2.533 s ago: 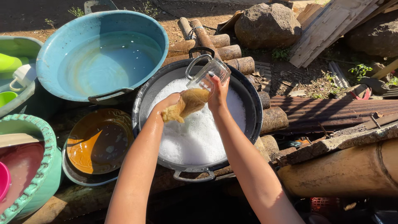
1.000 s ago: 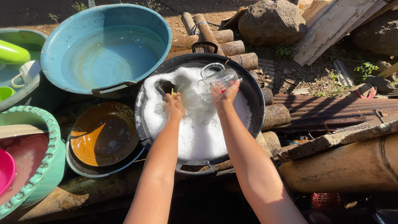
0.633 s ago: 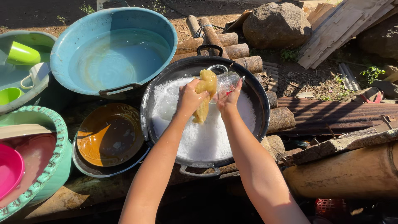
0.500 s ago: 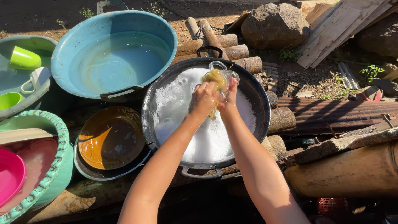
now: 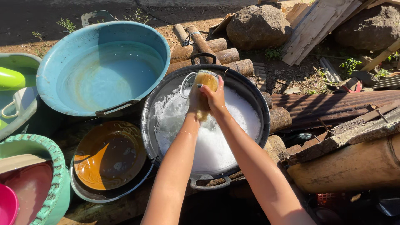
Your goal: The person washes various dishes including mugs, bowls, and plates by hand in an outdoor washing area, using a sponge and soapy water in a large basin before rinsing them in clear water basins.
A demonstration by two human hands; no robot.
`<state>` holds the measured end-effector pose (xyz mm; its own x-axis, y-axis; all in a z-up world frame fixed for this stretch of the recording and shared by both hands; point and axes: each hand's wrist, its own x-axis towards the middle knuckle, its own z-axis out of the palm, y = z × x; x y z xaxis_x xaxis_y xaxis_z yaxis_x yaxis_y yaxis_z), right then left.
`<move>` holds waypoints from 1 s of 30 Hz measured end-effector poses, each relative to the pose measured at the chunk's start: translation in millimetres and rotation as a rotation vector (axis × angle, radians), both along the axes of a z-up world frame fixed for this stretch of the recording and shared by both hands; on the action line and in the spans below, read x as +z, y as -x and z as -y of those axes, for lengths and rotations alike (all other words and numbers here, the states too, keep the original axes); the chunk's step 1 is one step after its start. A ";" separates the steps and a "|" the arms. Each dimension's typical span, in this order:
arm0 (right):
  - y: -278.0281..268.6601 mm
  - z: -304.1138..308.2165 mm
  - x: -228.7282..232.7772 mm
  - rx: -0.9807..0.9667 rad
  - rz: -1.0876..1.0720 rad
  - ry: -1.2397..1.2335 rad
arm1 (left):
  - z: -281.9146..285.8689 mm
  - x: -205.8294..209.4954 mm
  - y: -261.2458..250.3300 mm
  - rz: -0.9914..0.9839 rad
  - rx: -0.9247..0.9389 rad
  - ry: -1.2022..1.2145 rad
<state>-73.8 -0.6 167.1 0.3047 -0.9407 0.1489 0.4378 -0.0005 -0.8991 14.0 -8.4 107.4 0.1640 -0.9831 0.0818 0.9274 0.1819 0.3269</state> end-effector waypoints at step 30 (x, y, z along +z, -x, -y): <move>-222.6 -8.8 24.3 -0.011 -0.652 0.845 | -169.6 160.4 -334.8 2.061 0.849 -0.841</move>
